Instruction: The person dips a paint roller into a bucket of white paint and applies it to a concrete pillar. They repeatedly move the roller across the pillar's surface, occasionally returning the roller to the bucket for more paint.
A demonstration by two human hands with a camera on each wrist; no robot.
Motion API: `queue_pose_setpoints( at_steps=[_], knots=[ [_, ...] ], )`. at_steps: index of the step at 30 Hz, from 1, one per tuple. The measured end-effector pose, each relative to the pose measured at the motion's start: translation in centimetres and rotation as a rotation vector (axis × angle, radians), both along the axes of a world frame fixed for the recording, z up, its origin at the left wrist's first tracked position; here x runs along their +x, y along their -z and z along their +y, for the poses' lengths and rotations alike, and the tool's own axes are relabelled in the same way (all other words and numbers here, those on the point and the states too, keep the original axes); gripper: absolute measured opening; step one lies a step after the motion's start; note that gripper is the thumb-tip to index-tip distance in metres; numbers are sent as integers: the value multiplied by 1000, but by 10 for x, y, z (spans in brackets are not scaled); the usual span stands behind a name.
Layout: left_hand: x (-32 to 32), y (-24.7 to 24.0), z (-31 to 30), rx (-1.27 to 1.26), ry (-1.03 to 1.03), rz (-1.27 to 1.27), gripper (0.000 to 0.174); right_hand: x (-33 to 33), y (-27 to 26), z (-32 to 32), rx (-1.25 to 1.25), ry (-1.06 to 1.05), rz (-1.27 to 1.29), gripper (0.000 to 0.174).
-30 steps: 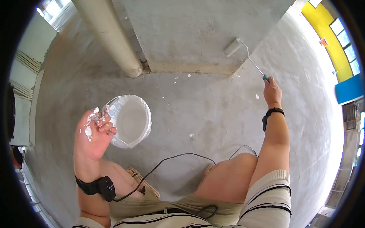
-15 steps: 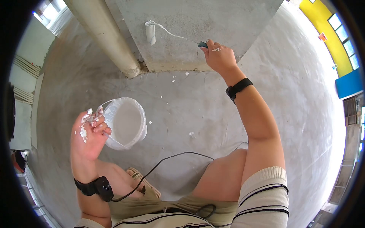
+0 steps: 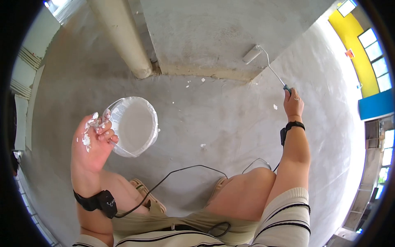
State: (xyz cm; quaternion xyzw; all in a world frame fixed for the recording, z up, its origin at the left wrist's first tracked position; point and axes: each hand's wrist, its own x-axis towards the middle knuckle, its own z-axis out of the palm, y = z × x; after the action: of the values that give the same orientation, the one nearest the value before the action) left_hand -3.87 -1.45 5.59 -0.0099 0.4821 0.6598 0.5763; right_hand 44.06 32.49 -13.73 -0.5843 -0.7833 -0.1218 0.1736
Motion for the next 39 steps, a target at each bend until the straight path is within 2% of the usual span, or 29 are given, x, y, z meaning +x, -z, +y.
queue_pose_setpoints(
  at_steps=[5, 8, 10, 11, 14, 18, 22, 23, 24, 26, 28, 30, 34, 36, 39],
  knots=[
    [0, 3, 2, 15, -27, 9, 23, -31, -2, 10, -39, -36, 47, 20],
    [0, 1, 9, -3, -8, 24, 23, -113, -27, 10, -98, -137, 45, 22],
    [-3, 3, 10, 2, -19, 3, 24, -163, -42, 13, -54, -297, 51, 23],
    [-3, 4, 11, 0, -12, 4, 24, -187, -60, 6, -95, -289, 50, 24],
    [-2, 3, 13, -8, 20, 18, 24, -207, -83, -4, -58, -358, 102, 23],
    [-2, 5, 10, -24, 4, -2, 24, -140, -54, 21, 72, -331, 129, 21],
    [-1, 5, 6, -19, 15, -22, 25, -47, -29, 22, 134, -142, 107, 21],
    [-1, 5, 6, -17, 15, -22, 25, -27, -21, 17, 46, -51, 68, 22],
    [0, 6, 6, -11, 19, -20, 25, -11, -12, 13, 47, -50, 68, 22],
    [0, 6, 6, -6, 24, -18, 25, 9, 1, 7, 15, 57, 75, 23],
    [1, 6, 8, -1, 32, -17, 24, 4, -2, 8, 0, 60, 61, 22],
    [-1, 7, 8, -5, 33, -19, 24, -16, -12, 11, -14, 66, 51, 22],
    [3, 4, 12, -39, 12, 5, 24, -98, -49, 14, -23, -124, 82, 21],
    [2, 6, 12, -29, 16, 3, 23, -144, -60, 15, 16, -288, 134, 22],
    [0, 8, 10, -8, 20, 4, 23, -197, -89, 0, -21, -316, 126, 24]
  ],
)
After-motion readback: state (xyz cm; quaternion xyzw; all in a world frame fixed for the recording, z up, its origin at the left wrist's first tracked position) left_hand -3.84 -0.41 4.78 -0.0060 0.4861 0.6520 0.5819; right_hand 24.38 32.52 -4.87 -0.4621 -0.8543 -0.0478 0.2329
